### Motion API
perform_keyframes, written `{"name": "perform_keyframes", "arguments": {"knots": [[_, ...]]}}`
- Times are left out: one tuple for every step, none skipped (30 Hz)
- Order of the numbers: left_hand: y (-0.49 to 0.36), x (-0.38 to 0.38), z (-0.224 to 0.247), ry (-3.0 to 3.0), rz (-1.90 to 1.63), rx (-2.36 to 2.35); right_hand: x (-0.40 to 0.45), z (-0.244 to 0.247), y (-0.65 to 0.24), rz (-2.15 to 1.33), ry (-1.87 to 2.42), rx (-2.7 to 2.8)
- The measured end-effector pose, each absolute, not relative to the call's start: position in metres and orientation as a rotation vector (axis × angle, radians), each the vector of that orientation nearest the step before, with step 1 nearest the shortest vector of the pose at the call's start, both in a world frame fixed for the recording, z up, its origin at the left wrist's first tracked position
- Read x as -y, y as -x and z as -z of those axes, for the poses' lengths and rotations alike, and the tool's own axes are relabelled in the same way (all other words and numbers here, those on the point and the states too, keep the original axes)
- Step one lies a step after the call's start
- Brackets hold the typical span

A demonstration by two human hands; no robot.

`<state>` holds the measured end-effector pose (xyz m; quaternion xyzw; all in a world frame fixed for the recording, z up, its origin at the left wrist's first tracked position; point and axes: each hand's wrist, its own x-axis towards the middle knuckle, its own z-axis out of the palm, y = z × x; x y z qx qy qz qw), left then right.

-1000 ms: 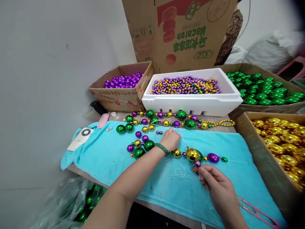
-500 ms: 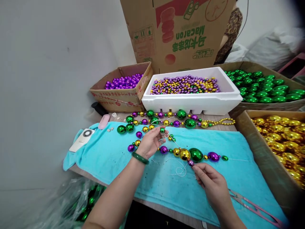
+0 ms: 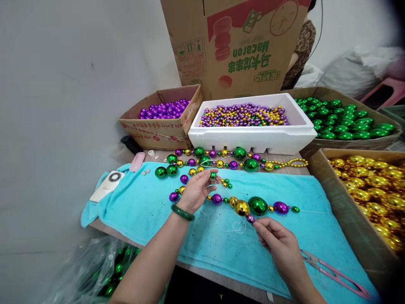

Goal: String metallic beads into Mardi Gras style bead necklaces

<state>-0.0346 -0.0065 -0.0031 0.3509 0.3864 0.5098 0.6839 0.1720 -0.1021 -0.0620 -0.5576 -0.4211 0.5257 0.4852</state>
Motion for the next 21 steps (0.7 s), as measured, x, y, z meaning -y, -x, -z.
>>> {"name": "perform_keyframes", "arguments": {"knots": [[0.034,0.008,0.003,-0.853,-1.131,-0.900,0.101,0.061,-0.172,-1.288,1.360,1.029],[0.034,0.010,0.002,-0.929,-1.105,-0.935,0.100,0.061,-0.171,-1.301,1.364,1.031],[0.033,0.012,0.001,-1.012,-1.066,-0.967,0.100,0.060,-0.171,-1.318,1.366,1.030],[0.033,0.014,0.001,-1.097,-1.017,-0.995,0.099,0.061,-0.171,-1.339,1.367,1.024],[0.032,0.016,0.001,-1.182,-0.965,-1.018,0.098,0.062,-0.170,-1.363,1.365,1.011],[0.032,0.017,0.002,-1.265,-0.920,-1.041,0.098,0.063,-0.170,-1.390,1.359,0.991],[0.033,0.017,0.003,-1.351,-0.887,-1.069,0.098,0.065,-0.170,-1.416,1.349,0.965],[0.035,0.015,0.005,-1.446,-0.868,-1.110,0.098,0.068,-0.171,-1.440,1.337,0.938],[0.039,0.011,0.008,-1.553,-0.858,-1.172,0.098,0.071,-0.172,-1.459,1.324,0.912],[0.044,0.006,0.010,-1.670,-0.853,-1.257,0.098,0.074,-0.173,-1.473,1.312,0.887],[0.050,0.000,0.014,-1.793,-0.841,-1.370,0.098,0.076,-0.175,-1.482,1.301,0.867],[0.058,-0.008,0.016,-1.916,-0.811,-1.504,0.098,0.079,-0.176,-1.487,1.294,0.851],[0.067,-0.015,0.018,-2.022,-0.757,-1.662,0.098,0.080,-0.178,-1.488,1.289,0.839],[0.076,-0.023,0.019,-2.105,-0.677,-1.819,0.098,0.081,-0.179,-1.484,1.287,0.831],[0.085,-0.031,0.019,-2.155,-0.590,-1.960,0.097,0.081,-0.181,-1.478,1.288,0.826],[0.094,-0.037,0.019,-2.172,-0.512,-2.070,0.097,0.081,-0.182,-1.472,1.290,0.823],[0.101,-0.042,0.017,-2.169,-0.455,-2.137,0.097,0.081,-0.183,-1.466,1.291,0.820],[0.107,-0.045,0.015,-2.153,-0.414,-2.173,0.096,0.081,-0.184,-1.463,1.294,0.819],[0.111,-0.047,0.013,-2.133,-0.385,-2.182,0.096,0.081,-0.184,-1.462,1.298,0.820],[0.113,-0.048,0.012,-2.116,-0.357,-2.174,0.096,0.082,-0.185,-1.462,1.302,0.823],[0.114,-0.048,0.011,-2.103,-0.320,-2.159,0.095,0.082,-0.185,-1.463,1.308,0.828]]}}
